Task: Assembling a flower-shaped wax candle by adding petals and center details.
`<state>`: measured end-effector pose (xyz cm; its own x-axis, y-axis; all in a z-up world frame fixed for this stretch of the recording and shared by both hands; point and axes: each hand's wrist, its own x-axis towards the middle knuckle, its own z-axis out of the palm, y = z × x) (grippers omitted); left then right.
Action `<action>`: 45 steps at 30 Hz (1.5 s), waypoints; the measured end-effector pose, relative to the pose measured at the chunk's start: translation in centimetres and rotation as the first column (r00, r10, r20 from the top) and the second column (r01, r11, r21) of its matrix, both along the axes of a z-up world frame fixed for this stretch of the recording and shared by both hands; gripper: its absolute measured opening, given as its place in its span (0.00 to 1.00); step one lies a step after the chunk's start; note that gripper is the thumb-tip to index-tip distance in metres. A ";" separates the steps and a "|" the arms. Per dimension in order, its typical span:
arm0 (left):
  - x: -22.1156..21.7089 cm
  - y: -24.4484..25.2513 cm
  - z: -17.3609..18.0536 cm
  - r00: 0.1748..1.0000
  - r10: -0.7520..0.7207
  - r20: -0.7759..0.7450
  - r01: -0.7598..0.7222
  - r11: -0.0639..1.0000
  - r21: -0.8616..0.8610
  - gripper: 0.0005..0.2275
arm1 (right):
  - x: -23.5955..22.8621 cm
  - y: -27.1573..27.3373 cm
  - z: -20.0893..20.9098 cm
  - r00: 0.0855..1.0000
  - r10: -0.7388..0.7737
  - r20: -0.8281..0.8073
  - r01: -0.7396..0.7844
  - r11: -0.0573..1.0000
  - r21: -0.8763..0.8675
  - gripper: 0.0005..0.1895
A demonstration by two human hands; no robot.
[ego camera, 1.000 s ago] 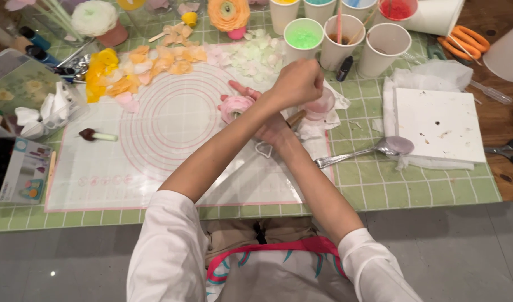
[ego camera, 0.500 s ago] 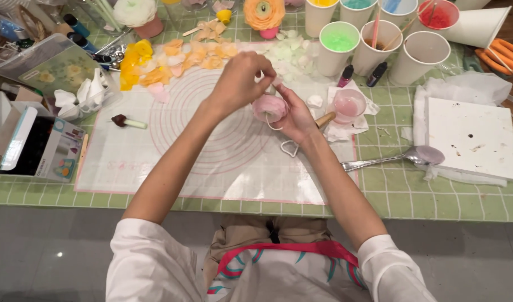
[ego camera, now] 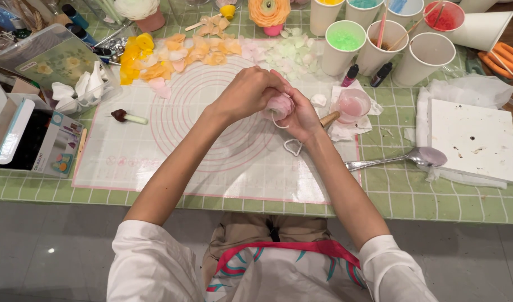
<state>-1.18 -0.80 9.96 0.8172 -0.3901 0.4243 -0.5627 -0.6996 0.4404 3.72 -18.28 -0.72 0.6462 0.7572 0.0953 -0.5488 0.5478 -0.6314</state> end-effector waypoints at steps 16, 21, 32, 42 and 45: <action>0.3 0.3 0.3 0.993 -0.093 -0.074 0.089 0.994 -0.056 0.07 | 0.3 0.5 -1.0 0.997 -0.019 -0.077 0.021 0.999 0.029 0.30; 0.1 0.5 1.1 0.978 -0.053 -0.201 0.054 0.999 -0.002 0.09 | 0.6 0.7 -2.2 0.998 -0.037 -0.047 0.037 0.999 -0.002 0.31; 0.2 1.2 0.6 0.960 -0.090 -0.266 0.081 0.996 -0.047 0.07 | 0.8 0.7 -3.1 0.989 0.022 -0.145 -0.029 0.999 -0.042 0.22; 1.8 2.7 -2.2 0.869 -0.235 -0.435 -0.100 0.778 -0.620 0.08 | -2.4 1.3 3.5 0.984 -0.169 0.061 0.174 0.980 -0.092 0.31; 1.3 2.6 -2.0 0.873 -0.304 -0.383 -0.083 0.680 -0.729 0.07 | -1.9 0.8 2.1 0.938 -0.255 0.234 0.275 0.960 -0.056 0.32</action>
<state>0.12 1.79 7.91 0.9497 -0.2300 0.2126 -0.2208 -0.0103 0.9753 1.86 -17.50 1.37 0.7945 0.5729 0.2015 -0.2313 0.5923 -0.7718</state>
